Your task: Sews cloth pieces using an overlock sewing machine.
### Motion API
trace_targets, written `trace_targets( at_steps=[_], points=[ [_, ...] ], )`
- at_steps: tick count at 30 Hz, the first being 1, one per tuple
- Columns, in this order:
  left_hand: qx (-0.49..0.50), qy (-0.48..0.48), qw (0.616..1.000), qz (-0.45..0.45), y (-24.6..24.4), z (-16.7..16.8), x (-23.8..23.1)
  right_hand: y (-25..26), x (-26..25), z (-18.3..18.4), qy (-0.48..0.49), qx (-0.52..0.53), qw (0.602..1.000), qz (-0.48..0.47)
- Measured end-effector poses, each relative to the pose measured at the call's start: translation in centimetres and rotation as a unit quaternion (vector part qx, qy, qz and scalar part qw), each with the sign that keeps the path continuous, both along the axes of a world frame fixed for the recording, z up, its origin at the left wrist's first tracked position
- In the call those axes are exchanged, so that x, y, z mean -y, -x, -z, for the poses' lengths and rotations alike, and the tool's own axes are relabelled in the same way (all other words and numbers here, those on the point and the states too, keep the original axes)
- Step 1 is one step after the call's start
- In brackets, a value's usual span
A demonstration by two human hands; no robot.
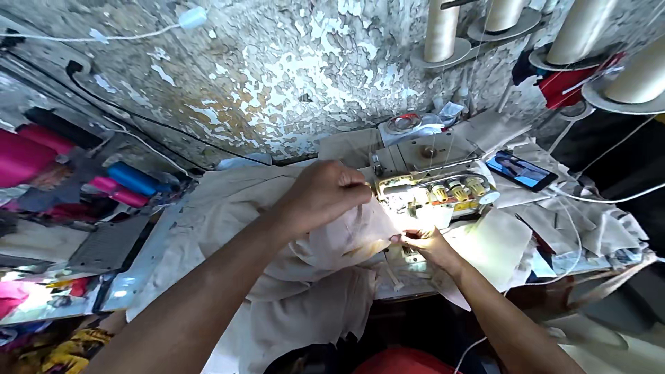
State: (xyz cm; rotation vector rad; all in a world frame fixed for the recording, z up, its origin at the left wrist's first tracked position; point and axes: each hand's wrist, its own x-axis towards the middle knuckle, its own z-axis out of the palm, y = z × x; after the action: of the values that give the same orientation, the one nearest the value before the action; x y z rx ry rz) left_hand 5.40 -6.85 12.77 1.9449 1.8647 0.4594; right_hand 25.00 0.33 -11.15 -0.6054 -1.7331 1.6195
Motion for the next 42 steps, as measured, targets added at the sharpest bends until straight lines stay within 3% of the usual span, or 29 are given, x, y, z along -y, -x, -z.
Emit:
trace_targets(
  at_steps=[3, 9, 14, 31, 39, 42],
  points=[
    [0.001, 0.014, 0.999, 0.029, 0.2, -0.3, -0.5, -0.6, 0.2, -0.2, 0.061, -0.015, 0.998, -0.028],
    [0.160, 0.128, 0.979, 0.018, -1.3, 0.8, -1.1, -1.4, 1.2, 0.8, 0.110, 0.007, 0.993, -0.031],
    [0.061, 0.158, 0.983, 0.066, -1.7, 0.5, -1.6, -1.3, 2.0, 1.8, 0.117, -0.009, 0.993, -0.029],
    [0.074, 0.193, 0.967, 0.146, -1.7, 5.8, -2.9, -0.7, 0.9, 3.4, 0.028, -0.080, 0.995, -0.050],
    [0.063, 0.214, 0.968, 0.110, -1.3, 7.4, -3.7, -0.6, 0.9, 3.3, 0.029, -0.064, 0.997, -0.033],
    [0.065, 0.174, 0.979, 0.088, -0.8, 7.8, -4.1, -0.4, 0.2, 3.0, 0.025, -0.030, 0.999, -0.033]
  ],
)
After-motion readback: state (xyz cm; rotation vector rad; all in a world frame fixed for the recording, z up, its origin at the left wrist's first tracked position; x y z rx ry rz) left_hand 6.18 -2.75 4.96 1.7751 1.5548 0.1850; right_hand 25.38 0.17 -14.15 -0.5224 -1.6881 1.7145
